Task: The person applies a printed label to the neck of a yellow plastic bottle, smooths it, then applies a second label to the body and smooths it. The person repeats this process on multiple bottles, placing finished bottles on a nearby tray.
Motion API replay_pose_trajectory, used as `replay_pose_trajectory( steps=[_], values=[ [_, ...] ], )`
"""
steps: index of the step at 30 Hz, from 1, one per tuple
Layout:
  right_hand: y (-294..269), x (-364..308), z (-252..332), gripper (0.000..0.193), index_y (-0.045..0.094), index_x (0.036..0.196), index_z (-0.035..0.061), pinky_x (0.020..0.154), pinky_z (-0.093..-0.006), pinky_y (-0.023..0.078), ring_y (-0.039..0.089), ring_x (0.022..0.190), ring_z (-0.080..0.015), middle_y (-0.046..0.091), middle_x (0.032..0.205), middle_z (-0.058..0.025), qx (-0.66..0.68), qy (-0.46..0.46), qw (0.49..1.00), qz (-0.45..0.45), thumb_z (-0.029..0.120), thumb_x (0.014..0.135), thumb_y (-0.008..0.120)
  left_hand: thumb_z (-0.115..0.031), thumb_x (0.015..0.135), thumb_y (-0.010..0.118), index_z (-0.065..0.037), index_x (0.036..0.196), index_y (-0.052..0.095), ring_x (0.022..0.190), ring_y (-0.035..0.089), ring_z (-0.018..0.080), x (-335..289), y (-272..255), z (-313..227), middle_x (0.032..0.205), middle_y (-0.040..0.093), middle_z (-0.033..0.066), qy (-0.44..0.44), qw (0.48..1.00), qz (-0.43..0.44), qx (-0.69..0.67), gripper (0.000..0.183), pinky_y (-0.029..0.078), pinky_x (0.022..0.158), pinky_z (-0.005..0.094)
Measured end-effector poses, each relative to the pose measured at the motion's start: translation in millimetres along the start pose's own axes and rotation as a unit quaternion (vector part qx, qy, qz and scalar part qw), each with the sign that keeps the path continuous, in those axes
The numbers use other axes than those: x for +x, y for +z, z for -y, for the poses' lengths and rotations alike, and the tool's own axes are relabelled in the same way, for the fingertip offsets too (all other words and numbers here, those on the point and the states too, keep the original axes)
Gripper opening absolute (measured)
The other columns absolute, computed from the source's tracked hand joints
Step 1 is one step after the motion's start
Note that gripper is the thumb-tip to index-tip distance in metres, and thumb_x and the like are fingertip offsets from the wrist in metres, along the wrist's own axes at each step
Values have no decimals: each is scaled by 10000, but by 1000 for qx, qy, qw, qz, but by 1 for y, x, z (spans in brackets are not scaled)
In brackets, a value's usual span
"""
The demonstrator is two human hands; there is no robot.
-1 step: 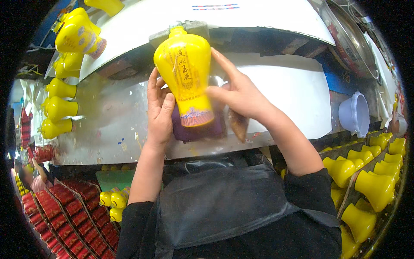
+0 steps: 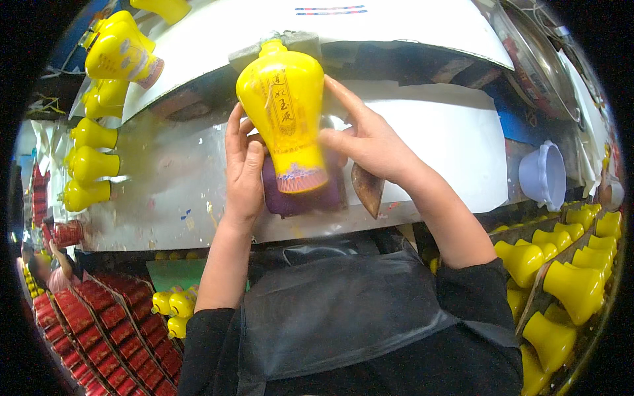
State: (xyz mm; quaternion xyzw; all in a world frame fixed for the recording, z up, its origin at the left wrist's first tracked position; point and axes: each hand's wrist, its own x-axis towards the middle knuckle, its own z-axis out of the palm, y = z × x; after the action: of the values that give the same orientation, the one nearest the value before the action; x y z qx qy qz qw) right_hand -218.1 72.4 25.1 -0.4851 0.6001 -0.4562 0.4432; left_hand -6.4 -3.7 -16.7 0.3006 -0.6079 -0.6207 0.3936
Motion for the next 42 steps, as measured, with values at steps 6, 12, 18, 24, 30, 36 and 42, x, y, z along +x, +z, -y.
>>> replay_pose_trajectory(
  steps=[6,12,18,24,30,36,42],
  values=[
    [17,-2,1,886,169,1645,12,665,-294,532,664,719,-155,697,930,-163,-65,18,998,-17,295,960,655,-495,979,656,20,1616,154,1397,443,335,9,11,7,1538,352,235,36,999,-27,16,961,359,1171,447],
    [27,-1,2,936,155,1640,-5,632,-295,520,658,693,-149,685,829,-150,-43,1,998,-46,336,942,676,-467,941,721,39,1608,161,1474,340,347,11,9,15,1551,344,248,43,999,-27,16,1007,286,1215,462],
    [20,-2,2,908,145,1646,2,688,-290,545,666,763,-142,692,1038,-202,-51,30,998,-8,303,960,657,-457,950,709,16,1617,150,1462,360,348,9,4,16,1553,342,247,38,999,-8,3,991,299,1209,467],
    [19,-4,1,803,153,1650,12,843,-291,558,681,932,-164,585,1346,-232,29,11,999,-5,272,1031,594,-419,971,679,-20,1628,94,1404,439,332,8,5,11,1514,365,221,36,998,-2,-43,966,387,1156,455],
    [17,-8,1,809,157,1654,28,813,-321,566,701,960,-176,630,1290,-219,47,50,998,-7,237,1013,605,-304,973,676,-57,1633,82,1363,488,313,7,5,3,1506,355,206,14,999,5,-50,923,428,1127,445],
    [18,-8,7,824,184,1652,39,748,-287,544,669,802,-151,666,1147,-181,-9,16,1000,-4,253,990,627,-273,964,633,-60,1637,65,1396,447,325,7,4,0,1527,322,214,9,1000,10,-13,906,415,1141,460],
    [4,1,26,832,354,1599,48,638,-273,521,616,674,-133,655,1194,-209,-123,-64,985,-101,327,904,716,-316,936,632,-81,1612,261,1464,308,391,28,-3,-10,1563,299,224,176,960,-37,214,807,285,1208,509]
  ],
)
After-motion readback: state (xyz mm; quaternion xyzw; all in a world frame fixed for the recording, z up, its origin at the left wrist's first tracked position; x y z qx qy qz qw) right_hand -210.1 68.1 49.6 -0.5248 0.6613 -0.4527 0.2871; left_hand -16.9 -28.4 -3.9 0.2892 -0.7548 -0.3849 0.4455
